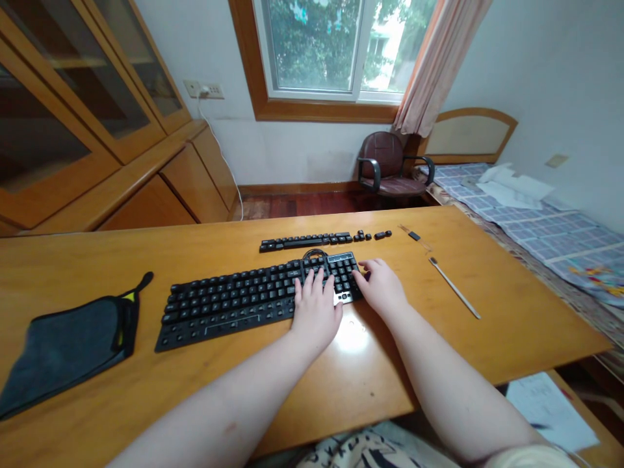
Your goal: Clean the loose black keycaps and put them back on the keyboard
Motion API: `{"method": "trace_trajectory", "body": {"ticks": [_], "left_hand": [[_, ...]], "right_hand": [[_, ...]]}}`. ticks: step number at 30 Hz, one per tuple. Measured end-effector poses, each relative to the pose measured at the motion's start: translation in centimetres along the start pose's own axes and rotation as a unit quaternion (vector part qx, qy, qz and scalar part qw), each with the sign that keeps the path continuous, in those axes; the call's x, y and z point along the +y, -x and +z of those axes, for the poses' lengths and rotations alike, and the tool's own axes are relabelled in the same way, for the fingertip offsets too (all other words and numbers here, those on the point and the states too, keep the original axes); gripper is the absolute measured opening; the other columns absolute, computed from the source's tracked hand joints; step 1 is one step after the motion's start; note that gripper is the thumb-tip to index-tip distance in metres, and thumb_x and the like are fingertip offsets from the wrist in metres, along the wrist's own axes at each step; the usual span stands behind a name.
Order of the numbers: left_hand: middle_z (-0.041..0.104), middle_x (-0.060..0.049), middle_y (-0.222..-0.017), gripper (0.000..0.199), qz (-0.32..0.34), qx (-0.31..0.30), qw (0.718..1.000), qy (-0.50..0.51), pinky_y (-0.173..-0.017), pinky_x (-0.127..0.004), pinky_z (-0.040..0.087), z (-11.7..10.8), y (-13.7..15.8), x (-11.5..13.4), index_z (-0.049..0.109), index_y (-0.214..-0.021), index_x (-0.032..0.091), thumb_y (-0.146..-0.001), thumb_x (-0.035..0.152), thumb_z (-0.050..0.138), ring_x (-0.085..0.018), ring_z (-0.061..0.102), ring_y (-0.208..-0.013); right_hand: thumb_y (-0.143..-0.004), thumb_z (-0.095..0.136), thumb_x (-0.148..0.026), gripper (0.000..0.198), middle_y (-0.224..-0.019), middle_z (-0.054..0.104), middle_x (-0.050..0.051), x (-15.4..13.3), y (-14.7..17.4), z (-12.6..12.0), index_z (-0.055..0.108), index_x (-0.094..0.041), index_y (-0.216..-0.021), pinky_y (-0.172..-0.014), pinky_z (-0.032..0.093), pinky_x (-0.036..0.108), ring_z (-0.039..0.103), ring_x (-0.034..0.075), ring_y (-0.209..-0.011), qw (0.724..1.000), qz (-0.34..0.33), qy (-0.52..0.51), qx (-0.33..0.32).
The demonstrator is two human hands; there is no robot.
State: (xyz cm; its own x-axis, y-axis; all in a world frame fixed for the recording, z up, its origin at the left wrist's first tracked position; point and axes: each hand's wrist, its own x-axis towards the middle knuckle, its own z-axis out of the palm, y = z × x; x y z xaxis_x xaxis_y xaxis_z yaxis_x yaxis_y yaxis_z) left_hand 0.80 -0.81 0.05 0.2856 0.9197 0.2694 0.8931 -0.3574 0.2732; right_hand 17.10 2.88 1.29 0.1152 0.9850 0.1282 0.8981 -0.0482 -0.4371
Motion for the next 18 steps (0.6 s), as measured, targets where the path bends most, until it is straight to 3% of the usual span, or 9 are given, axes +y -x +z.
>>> {"method": "trace_trajectory", "body": {"ticks": [5, 18], "left_hand": [[0.038, -0.015, -0.141, 0.054, -0.006, -0.015, 1.000, -0.018, -0.108, -0.057, 0.015, 0.2, 0.0, 0.0, 0.044, -0.129, 0.014, -0.080, 0.036, 0.051, -0.032, 0.026, -0.133], [0.035, -0.014, -0.143, 0.059, -0.002, -0.031, 0.999, -0.032, -0.108, -0.056, 0.012, 0.6, 0.1, -0.1, 0.040, -0.133, 0.016, -0.080, 0.039, 0.050, -0.032, 0.023, -0.134]], "right_hand": [[-0.082, 0.051, -0.039, 0.033, -0.095, 0.063, 0.009, 0.0, -0.4, 0.8, 0.061, -0.016, -0.104, -0.075, 0.041, 0.027, 0.058, 0.020, -0.089, 0.999, 0.018, -0.008, -0.037], [-0.077, 0.052, -0.038, 0.034, -0.096, 0.066, 0.010, -0.5, -0.4, -0.1, 0.062, -0.016, -0.101, -0.071, 0.041, 0.026, 0.061, 0.021, -0.088, 0.997, 0.045, 0.036, -0.046]]}}
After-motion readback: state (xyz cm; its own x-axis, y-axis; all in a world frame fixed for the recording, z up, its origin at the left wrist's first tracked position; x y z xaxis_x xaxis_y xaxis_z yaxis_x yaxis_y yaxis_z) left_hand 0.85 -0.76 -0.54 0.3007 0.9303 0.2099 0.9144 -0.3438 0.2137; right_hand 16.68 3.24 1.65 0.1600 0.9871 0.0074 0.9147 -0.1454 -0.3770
